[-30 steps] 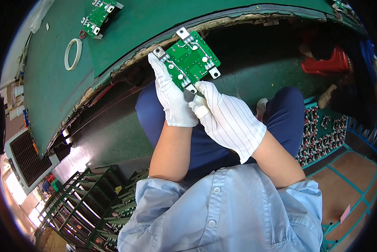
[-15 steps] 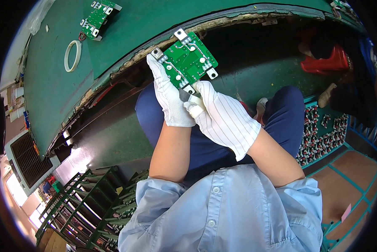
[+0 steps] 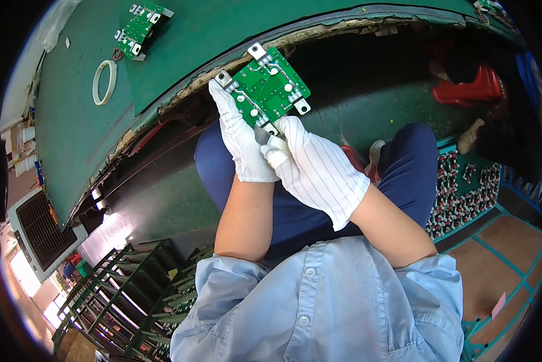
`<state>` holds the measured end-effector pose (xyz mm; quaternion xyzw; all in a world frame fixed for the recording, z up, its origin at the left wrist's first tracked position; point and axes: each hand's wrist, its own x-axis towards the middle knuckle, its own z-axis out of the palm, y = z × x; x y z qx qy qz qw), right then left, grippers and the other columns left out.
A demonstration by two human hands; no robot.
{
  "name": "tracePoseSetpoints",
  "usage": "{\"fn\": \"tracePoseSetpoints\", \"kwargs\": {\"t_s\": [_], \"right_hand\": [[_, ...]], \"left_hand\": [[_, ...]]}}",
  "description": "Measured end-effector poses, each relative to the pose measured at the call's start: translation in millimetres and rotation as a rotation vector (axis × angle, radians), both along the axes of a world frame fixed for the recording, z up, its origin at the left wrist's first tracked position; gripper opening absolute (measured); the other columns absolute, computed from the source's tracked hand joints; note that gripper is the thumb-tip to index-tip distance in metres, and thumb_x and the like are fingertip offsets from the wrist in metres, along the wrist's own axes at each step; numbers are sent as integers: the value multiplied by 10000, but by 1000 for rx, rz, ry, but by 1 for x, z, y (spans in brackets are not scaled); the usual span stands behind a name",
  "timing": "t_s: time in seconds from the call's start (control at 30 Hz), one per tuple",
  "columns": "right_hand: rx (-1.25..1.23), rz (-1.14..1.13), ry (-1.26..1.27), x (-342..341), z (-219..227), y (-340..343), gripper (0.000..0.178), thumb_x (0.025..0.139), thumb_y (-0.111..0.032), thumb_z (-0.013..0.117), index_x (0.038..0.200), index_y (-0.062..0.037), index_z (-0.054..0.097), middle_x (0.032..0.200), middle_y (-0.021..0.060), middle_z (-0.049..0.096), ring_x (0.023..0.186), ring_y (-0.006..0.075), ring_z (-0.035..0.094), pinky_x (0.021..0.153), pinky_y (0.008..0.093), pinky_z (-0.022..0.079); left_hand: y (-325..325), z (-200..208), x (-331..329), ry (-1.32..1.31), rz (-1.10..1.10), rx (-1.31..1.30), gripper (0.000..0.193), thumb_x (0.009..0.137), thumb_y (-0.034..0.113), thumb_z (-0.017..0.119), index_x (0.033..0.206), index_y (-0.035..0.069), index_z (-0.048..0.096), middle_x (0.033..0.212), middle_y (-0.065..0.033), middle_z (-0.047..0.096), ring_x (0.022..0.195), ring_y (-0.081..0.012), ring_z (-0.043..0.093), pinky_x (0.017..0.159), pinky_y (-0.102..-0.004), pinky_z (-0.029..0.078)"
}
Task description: The person assembles electronic components onto printed circuit boards at a factory workbench, using pliers to manipulate the components.
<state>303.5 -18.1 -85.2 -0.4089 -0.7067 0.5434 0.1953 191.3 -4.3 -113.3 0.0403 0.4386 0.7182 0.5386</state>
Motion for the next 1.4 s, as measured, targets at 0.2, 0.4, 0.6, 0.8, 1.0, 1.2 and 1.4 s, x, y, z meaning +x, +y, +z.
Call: {"fn": "tracePoseSetpoints", "kwargs": {"t_s": [0.2, 0.4, 0.6, 0.8, 1.0, 1.2, 1.4], "right_hand": [[41, -7, 42, -3, -1, 0, 204, 848, -132, 454, 1003, -4, 415, 769, 189, 546, 701, 364, 548, 605, 393, 434], [-25, 36, 49, -1, -5, 1, 210, 845, -112, 473, 1021, -13, 416, 827, 164, 507, 714, 312, 520, 649, 337, 423], [29, 16, 4, 0, -6, -1, 212, 840, -79, 462, 1036, -9, 424, 837, 147, 509, 699, 282, 516, 648, 333, 426], [180, -136, -28, 8, -5, -12, 231, 833, -109, 485, 1026, 12, 444, 760, 152, 567, 640, 299, 571, 564, 349, 453], [116, -226, -8, 26, -9, -16, 242, 846, -104, 471, 1050, 24, 445, 818, 152, 596, 712, 263, 610, 629, 313, 477], [161, -281, 22, 30, -6, 0, 278, 850, -106, 479, 1086, 26, 415, 850, 157, 587, 732, 259, 598, 659, 309, 464], [103, -130, -75, 15, -4, 8, 260, 860, -128, 458, 1077, 9, 409, 778, 134, 535, 631, 249, 519, 589, 326, 432]], "left_hand": [[0, 12, 2, -41, 14, -1, 438, 899, 479, 344, 1080, 94, 448, 991, -101, 585, 823, -186, 621, 675, -303, 540], [2, 15, 5, -58, 49, -27, 441, 899, 480, 343, 1085, 96, 452, 988, -100, 589, 819, -191, 620, 673, -301, 538], [1, 14, 3, -100, 30, 20, 431, 901, 472, 348, 1073, 97, 469, 987, -97, 590, 821, -192, 618, 685, -299, 533], [2, -3, -3, -95, 12, 27, 421, 902, 460, 360, 1077, 92, 466, 1002, -93, 581, 866, -194, 607, 726, -315, 523], [2, -2, -5, -147, 2, 66, 402, 910, 435, 359, 1095, 93, 459, 1029, -102, 572, 902, -213, 601, 769, -332, 514], [5, 1, -11, -122, -35, 106, 412, 913, 422, 360, 1131, 84, 446, 1048, -110, 568, 907, -218, 601, 764, -335, 520], [6, 0, -11, -107, -15, 98, 377, 907, 407, 391, 1093, 88, 461, 1026, -107, 575, 892, -208, 607, 742, -328, 528]]}}
